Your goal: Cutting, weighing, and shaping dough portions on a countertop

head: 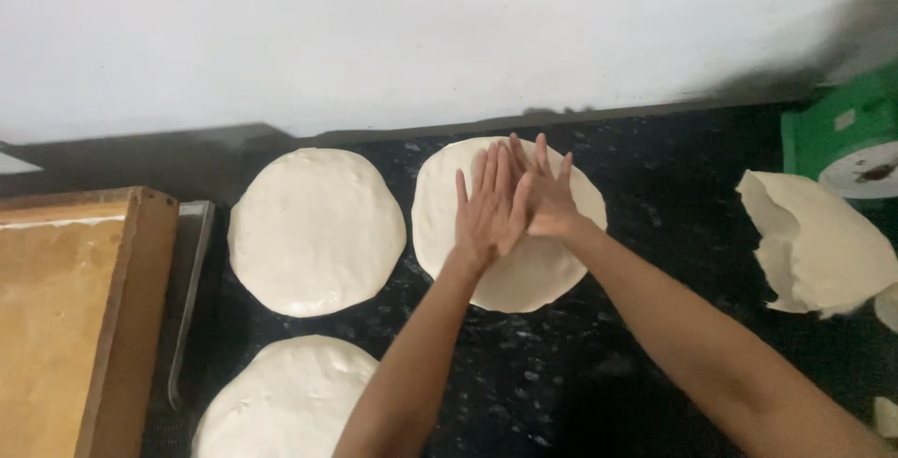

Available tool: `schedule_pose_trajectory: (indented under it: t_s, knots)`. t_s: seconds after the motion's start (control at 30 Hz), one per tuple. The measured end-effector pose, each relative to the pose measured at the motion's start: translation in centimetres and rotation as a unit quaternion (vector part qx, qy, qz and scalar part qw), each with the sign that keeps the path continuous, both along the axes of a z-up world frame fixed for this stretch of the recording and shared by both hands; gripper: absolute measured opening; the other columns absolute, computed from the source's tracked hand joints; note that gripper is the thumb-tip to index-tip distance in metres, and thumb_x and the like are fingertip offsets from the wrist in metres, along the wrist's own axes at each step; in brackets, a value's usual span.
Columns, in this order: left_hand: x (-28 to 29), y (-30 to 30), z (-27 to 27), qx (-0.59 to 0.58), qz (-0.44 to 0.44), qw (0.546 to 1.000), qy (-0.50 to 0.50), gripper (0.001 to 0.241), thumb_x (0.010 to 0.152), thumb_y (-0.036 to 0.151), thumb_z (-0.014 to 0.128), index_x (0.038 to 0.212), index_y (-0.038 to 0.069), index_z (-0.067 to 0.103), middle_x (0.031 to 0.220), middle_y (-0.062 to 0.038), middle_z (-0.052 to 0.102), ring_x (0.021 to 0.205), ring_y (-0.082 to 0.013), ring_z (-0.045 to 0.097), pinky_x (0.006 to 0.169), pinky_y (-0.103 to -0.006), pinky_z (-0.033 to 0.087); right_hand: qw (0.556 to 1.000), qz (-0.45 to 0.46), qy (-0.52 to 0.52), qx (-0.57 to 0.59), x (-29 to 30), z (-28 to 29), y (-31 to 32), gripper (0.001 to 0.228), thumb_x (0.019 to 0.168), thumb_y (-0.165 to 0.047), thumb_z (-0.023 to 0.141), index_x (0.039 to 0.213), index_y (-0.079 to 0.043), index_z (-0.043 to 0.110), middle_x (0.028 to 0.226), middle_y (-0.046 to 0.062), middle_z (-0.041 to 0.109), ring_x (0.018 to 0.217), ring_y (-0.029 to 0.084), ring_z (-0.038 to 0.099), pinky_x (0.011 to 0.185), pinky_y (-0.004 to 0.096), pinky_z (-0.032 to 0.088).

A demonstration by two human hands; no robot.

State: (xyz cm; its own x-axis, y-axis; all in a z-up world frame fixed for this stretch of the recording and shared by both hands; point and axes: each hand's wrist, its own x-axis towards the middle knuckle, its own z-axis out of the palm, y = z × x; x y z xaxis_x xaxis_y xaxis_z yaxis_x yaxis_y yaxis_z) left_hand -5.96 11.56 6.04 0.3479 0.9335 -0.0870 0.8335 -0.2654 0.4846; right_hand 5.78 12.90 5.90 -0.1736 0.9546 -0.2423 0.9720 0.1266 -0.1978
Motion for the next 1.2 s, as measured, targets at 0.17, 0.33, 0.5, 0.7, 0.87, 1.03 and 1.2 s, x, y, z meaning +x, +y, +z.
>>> schedule_pose_trajectory:
  t_s: [0.17,0.33,0.5,0.7,0.87,1.03,1.2]
  knots:
    - [-0.9,5.8,-2.1,0.015,-0.063,0.992,0.110,0.086,0.100,0.067,0.000,0.165,0.012,0.010,0.172,-0.011,0.014,0.160,-0.0251,0.005,0.129,-0.0538,0.000,0.998,-0.050,-0.003,0.027,-1.0,-0.9,2.3,0.062,0.107,-0.046,0.023,0.164,-0.024,0.015,0.174,0.003,0.004,0.158,0.039,0.001,0.116,0.078,0.007]
    - [-0.2,9.5,-4.3,-0.038,-0.058,0.988,0.137,0.092,0.095,0.071,-0.003,0.164,0.012,0.010,0.172,-0.011,0.010,0.160,-0.0257,0.001,0.128,-0.0533,-0.002,0.997,-0.050,-0.050,-0.013,0.9,-3.0,5.0,0.064,0.106,-0.048,0.022,0.165,-0.027,0.009,0.175,0.000,-0.004,0.158,0.037,-0.004,0.116,0.078,0.009]
    - [-4.3,8.5,1.3,-0.084,-0.047,0.995,-0.010,0.087,0.098,0.064,-0.014,0.166,0.013,0.003,0.173,-0.007,0.003,0.160,-0.0225,-0.004,0.128,-0.0523,-0.006,0.997,-0.036,-0.062,0.017,-3.1,-0.5,4.9,0.076,0.099,-0.045,0.033,0.166,-0.019,0.008,0.174,0.006,-0.003,0.157,0.043,-0.011,0.113,0.082,0.004]
    - [-7.7,7.2,-0.9,-0.025,-0.036,0.994,0.105,0.074,0.105,0.050,0.004,0.165,0.007,0.007,0.173,-0.011,0.007,0.160,-0.0252,0.001,0.128,-0.0518,0.001,1.000,0.008,-0.007,0.028,-6.0,-1.3,5.0,0.065,0.103,-0.034,0.023,0.165,-0.021,0.009,0.174,0.001,0.005,0.158,0.036,-0.001,0.121,0.070,0.000]
    - [-7.2,8.4,-2.8,-0.059,-0.020,0.995,0.083,0.076,0.103,0.053,-0.007,0.166,0.012,0.003,0.174,-0.006,0.000,0.160,-0.0215,-0.006,0.128,-0.0530,-0.006,1.000,-0.004,-0.018,-0.008,-4.2,-5.0,8.9,0.066,0.103,-0.045,0.014,0.166,-0.028,0.003,0.174,-0.001,0.002,0.159,0.034,-0.005,0.119,0.074,-0.006]
    - [-8.2,-1.0,0.8,-0.072,0.065,0.994,0.057,0.070,0.105,0.042,0.001,0.165,0.005,0.007,0.173,-0.014,0.004,0.160,-0.0263,-0.001,0.126,-0.0534,-0.002,0.997,0.051,-0.011,0.050,-8.7,-1.0,4.4,0.063,0.109,-0.041,0.024,0.167,-0.017,0.014,0.173,0.006,0.013,0.158,0.040,0.000,0.118,0.074,0.002]
    - [-10.0,-0.5,-2.3,-0.004,0.076,0.993,0.092,0.084,0.103,0.061,0.005,0.163,0.003,0.012,0.172,-0.015,0.006,0.159,-0.0281,0.000,0.127,-0.0505,-0.002,0.997,0.005,0.052,0.060,-10.4,-1.1,4.5,0.066,0.107,-0.054,0.024,0.163,-0.021,0.028,0.172,0.007,0.018,0.158,0.039,0.002,0.119,0.072,-0.002]
